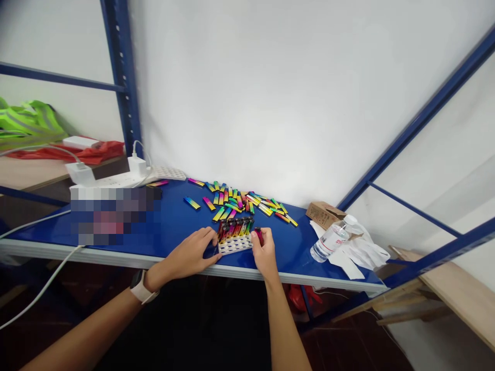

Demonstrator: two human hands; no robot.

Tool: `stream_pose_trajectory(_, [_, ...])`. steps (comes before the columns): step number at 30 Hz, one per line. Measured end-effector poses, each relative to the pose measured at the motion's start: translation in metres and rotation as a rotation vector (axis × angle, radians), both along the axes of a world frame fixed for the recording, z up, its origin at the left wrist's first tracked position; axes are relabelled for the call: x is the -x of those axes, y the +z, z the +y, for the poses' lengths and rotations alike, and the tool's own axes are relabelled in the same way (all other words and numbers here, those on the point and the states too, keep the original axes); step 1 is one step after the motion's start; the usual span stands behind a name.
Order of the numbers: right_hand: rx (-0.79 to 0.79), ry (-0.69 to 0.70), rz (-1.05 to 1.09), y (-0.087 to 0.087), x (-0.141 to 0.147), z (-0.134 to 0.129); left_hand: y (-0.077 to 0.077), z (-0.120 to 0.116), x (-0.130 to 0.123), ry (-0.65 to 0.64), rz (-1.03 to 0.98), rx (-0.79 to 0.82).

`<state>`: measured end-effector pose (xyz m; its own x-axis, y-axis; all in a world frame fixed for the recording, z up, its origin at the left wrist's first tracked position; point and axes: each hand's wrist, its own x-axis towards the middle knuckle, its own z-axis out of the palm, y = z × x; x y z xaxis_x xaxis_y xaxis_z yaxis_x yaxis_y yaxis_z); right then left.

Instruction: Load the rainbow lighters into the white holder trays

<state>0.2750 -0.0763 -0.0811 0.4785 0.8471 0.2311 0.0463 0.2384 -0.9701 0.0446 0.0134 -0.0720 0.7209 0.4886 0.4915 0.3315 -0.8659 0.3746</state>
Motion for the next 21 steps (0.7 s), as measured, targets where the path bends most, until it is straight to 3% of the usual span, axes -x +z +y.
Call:
stream_pose_trajectory(8, [-0.103,-0.105,-0.661,0.033,0.01,0.006,-0.001,0.001,-0.001,0.004,0.004,-0.02])
stream_pose_trajectory(14, [-0.092,-0.026,-0.629,0.025,0.028,0.012,-0.002,0.001,0.0,0.003,0.015,-0.01])
stream_pose_trajectory(21, [-0.054,-0.043,-0.628,0.016,0.039,0.015,-0.001,0.0,-0.001,0.014,0.056,-0.014])
